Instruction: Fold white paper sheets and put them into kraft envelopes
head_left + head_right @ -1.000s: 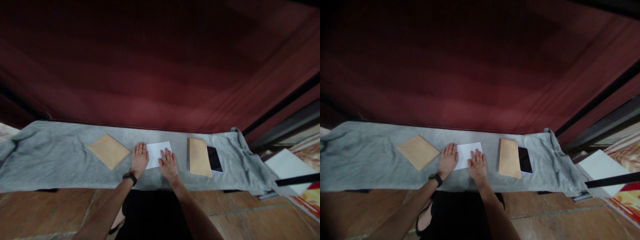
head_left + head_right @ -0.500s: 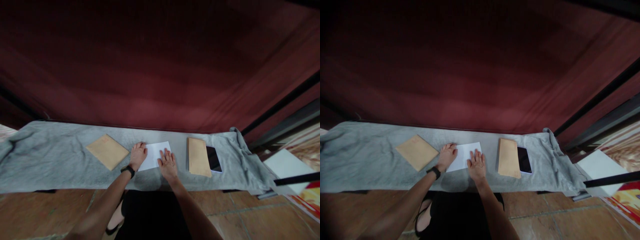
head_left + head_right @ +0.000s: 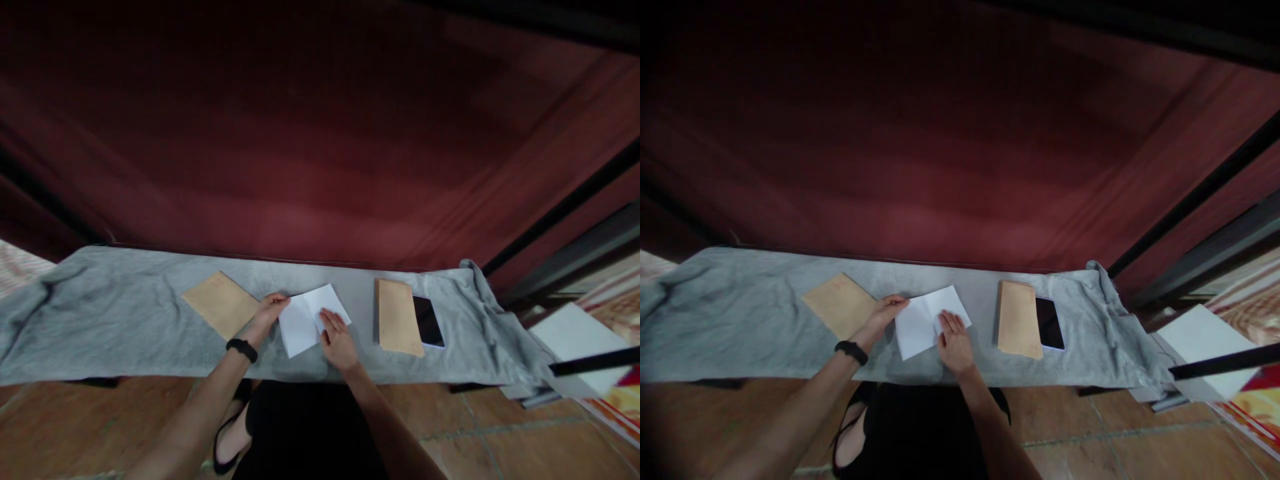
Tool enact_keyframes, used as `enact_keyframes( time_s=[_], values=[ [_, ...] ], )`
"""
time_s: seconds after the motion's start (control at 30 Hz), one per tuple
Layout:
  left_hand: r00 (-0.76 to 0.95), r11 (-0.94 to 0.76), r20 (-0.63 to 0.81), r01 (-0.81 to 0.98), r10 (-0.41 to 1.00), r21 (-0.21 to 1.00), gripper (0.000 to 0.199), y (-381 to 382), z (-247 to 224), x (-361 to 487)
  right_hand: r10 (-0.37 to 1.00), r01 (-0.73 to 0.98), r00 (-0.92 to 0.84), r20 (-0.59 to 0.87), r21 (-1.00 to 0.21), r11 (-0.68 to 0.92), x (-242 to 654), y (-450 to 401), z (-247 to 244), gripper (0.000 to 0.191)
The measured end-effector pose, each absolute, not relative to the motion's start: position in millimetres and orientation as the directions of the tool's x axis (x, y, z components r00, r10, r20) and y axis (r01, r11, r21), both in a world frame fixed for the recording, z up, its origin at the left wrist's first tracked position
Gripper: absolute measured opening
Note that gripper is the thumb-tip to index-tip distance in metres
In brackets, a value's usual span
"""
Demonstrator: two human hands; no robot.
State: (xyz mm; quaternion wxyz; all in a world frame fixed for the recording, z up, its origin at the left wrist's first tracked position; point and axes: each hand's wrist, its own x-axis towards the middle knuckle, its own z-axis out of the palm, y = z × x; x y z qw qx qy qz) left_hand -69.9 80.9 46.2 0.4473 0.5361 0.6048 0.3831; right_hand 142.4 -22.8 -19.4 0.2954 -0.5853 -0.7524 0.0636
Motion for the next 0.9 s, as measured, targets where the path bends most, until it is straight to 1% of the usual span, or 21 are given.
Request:
enact_keyframes(
  time_s=[0.07, 0.13, 0.2, 0.27, 0.3, 0.37, 0.4, 0.43, 0.47, 0.5, 0.53, 0.57, 0.6, 0.63, 0.67, 0.7, 0.73, 0.77, 0.83, 0.9],
  values=[
    [-0.048, 0.153, -0.146, 0.205, 0.988, 0.967, 0.041, 74.5, 55.4, -74.0, 0.890, 0.787, -0.245, 0.386, -0.457, 0.415, 136.6, -34.1, -14.5, 0.067],
    [-0.060, 0.168, -0.161, 0.129, 0.985, 0.977, 0.044, 68.3, 68.9, -74.8, 0.875, 0.745, -0.289, 0.389, -0.483, 0.460, 127.0, -44.3, -6.9, 0.074],
    [-0.051, 0.193, -0.191, 0.045, 0.980, 0.980, 0.047, 61.4, 87.1, -71.4, 0.890, 0.718, -0.238, 0.389, -0.546, 0.431, 114.9, -49.8, 4.0, 0.073],
    [-0.007, 0.224, -0.225, -0.038, 0.974, 0.974, 0.048, 54.3, 108.4, -64.6, 0.922, 0.638, -0.128, 0.366, -0.681, 0.359, 102.2, -49.4, 18.3, 0.063],
    [0.010, 0.218, -0.218, -0.070, 0.976, 0.973, 0.048, 51.4, 119.1, -60.6, 0.941, 0.552, -0.060, 0.333, -0.774, 0.310, 96.4, -47.4, 26.3, 0.055],
    [0.036, 0.162, -0.158, -0.148, 0.987, 0.976, 0.050, 48.0, 137.3, -53.4, 0.970, 0.276, 0.120, 0.210, -0.946, 0.171, 86.6, -41.8, 42.2, 0.043],
    [0.046, 0.126, -0.120, -0.195, 0.992, 0.973, 0.052, 47.6, 143.4, -50.7, 0.971, 0.097, 0.201, 0.128, -0.989, 0.110, 83.1, -39.1, 49.2, 0.042],
    [0.046, 0.087, -0.078, -0.230, 0.996, 0.969, 0.055, 48.0, 146.6, -48.9, 0.966, -0.088, 0.256, 0.041, -0.994, 0.066, 80.6, -37.0, 54.8, 0.043],
    [0.029, 0.042, -0.036, -0.239, 0.999, 0.970, 0.058, 48.9, 146.5, -48.1, 0.958, -0.263, 0.285, -0.039, -0.964, 0.039, 79.3, -35.8, 58.6, 0.044],
    [-0.001, -0.002, 0.002, -0.210, 1.000, 0.978, 0.058, 49.8, 142.7, -48.0, 0.950, -0.418, 0.292, -0.109, -0.908, 0.024, 79.2, -35.6, 60.3, 0.045],
    [-0.046, -0.045, 0.039, -0.133, 0.998, 0.990, 0.057, 50.1, 135.4, -48.6, 0.945, -0.539, 0.283, -0.164, -0.842, 0.015, 80.2, -36.4, 59.6, 0.046],
    [-0.096, -0.082, 0.082, 0.001, 0.992, 0.997, 0.054, 49.5, 124.9, -49.5, 0.941, -0.622, 0.270, -0.203, -0.783, 0.010, 82.1, -38.1, 56.8, 0.046],
    [-0.116, -0.081, 0.102, 0.175, 0.988, 0.981, 0.050, 47.5, 111.7, -50.5, 0.937, -0.677, 0.258, -0.236, -0.736, 0.001, 84.7, -40.4, 51.9, 0.045],
    [-0.121, -0.071, 0.121, 0.350, 0.985, 0.934, 0.047, 43.9, 96.7, -51.2, 0.929, -0.714, 0.251, -0.271, -0.701, -0.011, 87.6, -43.0, 45.5, 0.043],
    [-0.079, -0.094, 0.155, 0.507, 0.985, 0.857, 0.047, 38.6, 80.8, -51.5, 0.921, -0.735, 0.244, -0.305, -0.677, -0.030, 90.7, -45.6, 38.1, 0.038],
    [-0.040, -0.135, 0.205, 0.631, 0.978, 0.764, 0.047, 31.8, 65.1, -51.2, 0.904, -0.767, 0.231, -0.359, -0.639, -0.058, 93.6, -47.9, 30.3, 0.031],
    [0.008, -0.174, 0.241, 0.718, 0.971, 0.674, 0.048, 23.8, 50.2, -50.2, 0.884, -0.795, 0.220, -0.412, -0.601, -0.083, 96.2, -49.9, 22.7, 0.024],
    [0.052, -0.205, 0.262, 0.773, 0.964, 0.600, 0.048, 15.0, 37.0, -48.5, 0.869, -0.813, 0.203, -0.452, -0.572, -0.108, 98.5, -51.2, 15.9, 0.019],
    [0.189, -0.314, 0.293, 0.824, 0.937, 0.471, 0.049, -2.6, 17.0, -43.6, 0.852, -0.831, 0.180, -0.491, -0.540, -0.136, 102.5, -52.7, 5.5, 0.010],
    [0.345, -0.433, 0.285, 0.828, 0.894, 0.357, 0.052, -17.2, 5.7, -38.8, 0.874, -0.812, 0.127, -0.468, -0.555, -0.179, 106.9, -53.7, 0.0, 0.009]
  ],
)
